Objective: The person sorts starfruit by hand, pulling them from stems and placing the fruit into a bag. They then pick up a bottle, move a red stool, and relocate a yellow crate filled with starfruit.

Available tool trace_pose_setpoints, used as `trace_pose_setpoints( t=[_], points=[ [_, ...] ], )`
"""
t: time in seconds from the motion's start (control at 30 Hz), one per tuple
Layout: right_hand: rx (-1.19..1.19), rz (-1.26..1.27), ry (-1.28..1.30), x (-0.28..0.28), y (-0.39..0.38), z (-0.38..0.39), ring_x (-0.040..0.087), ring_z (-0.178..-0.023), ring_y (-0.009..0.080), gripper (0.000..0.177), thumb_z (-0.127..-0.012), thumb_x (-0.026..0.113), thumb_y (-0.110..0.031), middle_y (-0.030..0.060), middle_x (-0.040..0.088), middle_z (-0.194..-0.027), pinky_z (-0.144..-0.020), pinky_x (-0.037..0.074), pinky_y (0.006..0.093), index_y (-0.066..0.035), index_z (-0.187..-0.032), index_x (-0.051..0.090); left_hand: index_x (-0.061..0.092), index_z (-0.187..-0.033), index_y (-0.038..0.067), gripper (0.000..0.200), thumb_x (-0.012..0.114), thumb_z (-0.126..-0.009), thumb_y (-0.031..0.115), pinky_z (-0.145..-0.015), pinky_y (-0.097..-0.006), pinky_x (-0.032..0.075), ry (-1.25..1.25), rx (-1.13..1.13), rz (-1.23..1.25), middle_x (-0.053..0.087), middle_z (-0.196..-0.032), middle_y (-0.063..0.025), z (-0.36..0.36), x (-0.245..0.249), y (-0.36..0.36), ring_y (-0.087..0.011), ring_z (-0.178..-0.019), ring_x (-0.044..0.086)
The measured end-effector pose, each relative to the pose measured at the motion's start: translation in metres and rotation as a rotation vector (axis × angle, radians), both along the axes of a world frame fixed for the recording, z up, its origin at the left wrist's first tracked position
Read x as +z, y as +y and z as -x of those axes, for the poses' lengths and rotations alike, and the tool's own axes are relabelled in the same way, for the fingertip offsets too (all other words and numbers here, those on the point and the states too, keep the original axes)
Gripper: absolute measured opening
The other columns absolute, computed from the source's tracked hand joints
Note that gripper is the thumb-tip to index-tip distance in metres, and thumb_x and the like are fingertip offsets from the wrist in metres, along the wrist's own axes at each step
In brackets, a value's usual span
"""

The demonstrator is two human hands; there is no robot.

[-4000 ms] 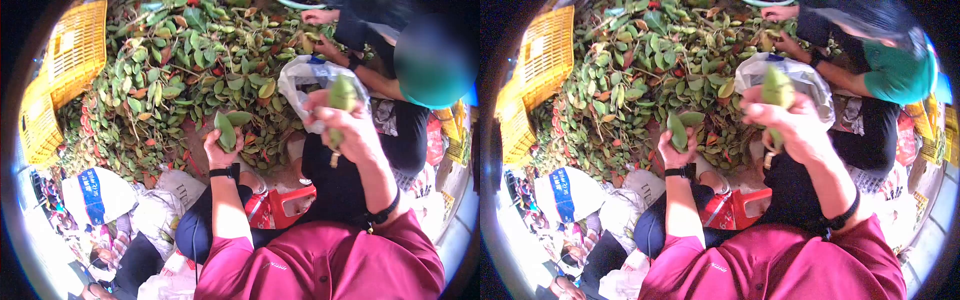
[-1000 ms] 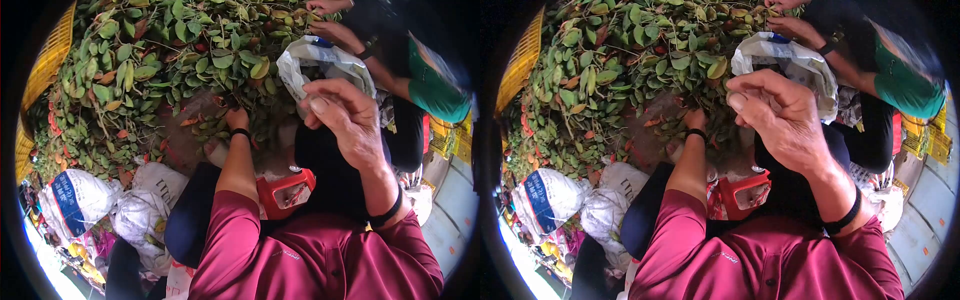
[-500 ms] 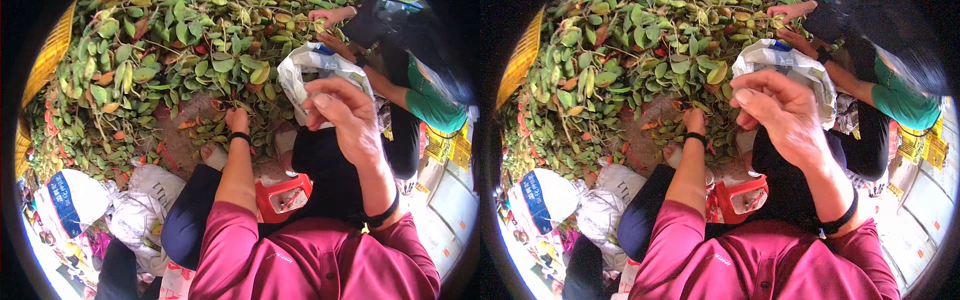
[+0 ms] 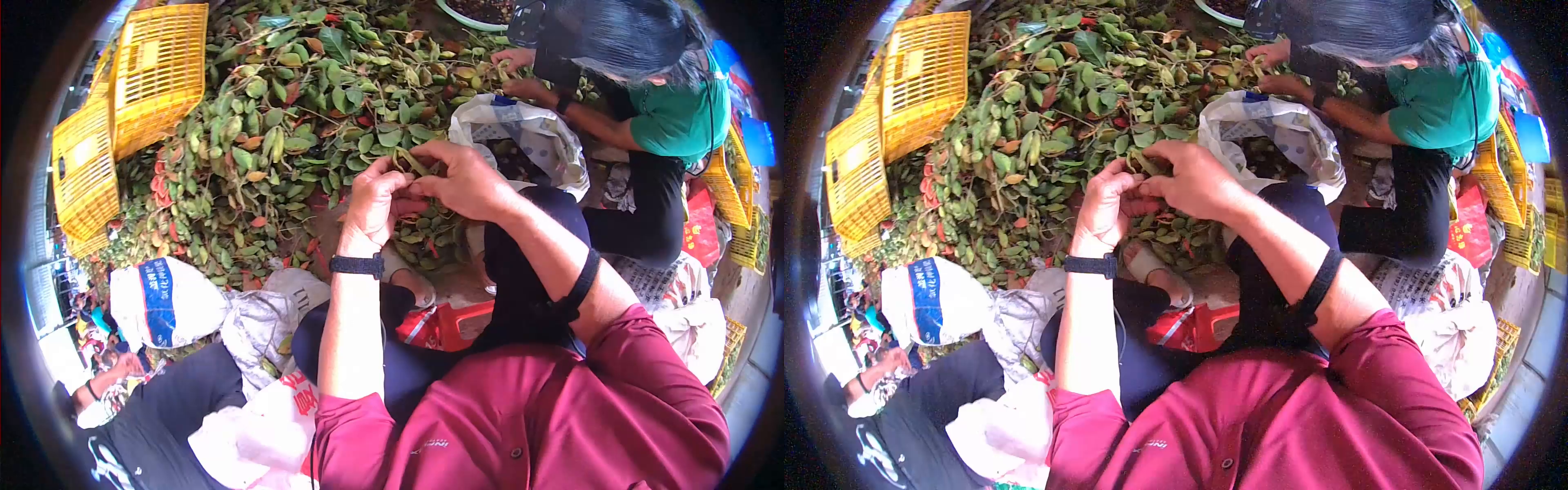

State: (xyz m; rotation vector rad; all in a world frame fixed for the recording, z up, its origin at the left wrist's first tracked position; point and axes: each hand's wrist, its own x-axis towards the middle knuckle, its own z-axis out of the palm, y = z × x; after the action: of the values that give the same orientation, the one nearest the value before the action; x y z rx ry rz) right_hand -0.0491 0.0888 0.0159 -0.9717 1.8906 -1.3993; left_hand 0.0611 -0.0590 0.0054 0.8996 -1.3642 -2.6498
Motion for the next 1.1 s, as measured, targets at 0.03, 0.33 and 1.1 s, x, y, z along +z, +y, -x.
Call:
trace_pose_setpoints(
  t=[0.03, 0.33, 1.1],
  points=[
    [0.001, -0.006, -0.126, 0.004, 0.002, -0.002, 0.068, -0.095, 0.0250, 0.048, -0.084, 0.074, -0.015, 0.0211, 0.070, -0.107, -0.081, 0.054, 0.0333, 0.005, -0.125, 0.061, 0.058, -0.115, -0.003, 0.032, 0.055, -0.084, 0.004, -0.066, -0.0331, 0.063, 0.014, -0.028, 0.047, 0.066, -0.094, -0.0094, -0.005, 0.007, -0.002, -0.0180, -0.074, 0.068],
    [-0.093, 0.199, -0.734, 0.010, 0.013, -0.009, 0.066, -0.088, 0.0157, 0.033, -0.096, 0.064, -0.014, 0.0105, 0.070, -0.104, -0.073, 0.057, 0.0289, 0.005, -0.124, 0.063, 0.060, -0.113, -0.002, 0.034, 0.052, -0.080, 0.001, -0.069, -0.0370, 0.064, 0.031, 0.002, 0.222, 0.066, -0.102, -0.0116, -0.011, 0.043, 0.015, -0.0233, -0.082, 0.069],
    [-0.150, -0.108, -0.420, 0.010, -0.025, -0.028, 0.061, -0.075, 0.0156, 0.043, -0.093, 0.058, -0.033, 0.0093, 0.068, -0.093, -0.066, 0.049, 0.0296, 0.002, -0.117, 0.063, 0.067, -0.096, -0.005, 0.035, 0.061, -0.098, 0.029, -0.068, -0.0299, 0.041, -0.008, 0.276, 0.545, 0.061, -0.081, -0.0007, -0.009, 0.008, 0.000, -0.0119, -0.075, 0.048]
  ],
)
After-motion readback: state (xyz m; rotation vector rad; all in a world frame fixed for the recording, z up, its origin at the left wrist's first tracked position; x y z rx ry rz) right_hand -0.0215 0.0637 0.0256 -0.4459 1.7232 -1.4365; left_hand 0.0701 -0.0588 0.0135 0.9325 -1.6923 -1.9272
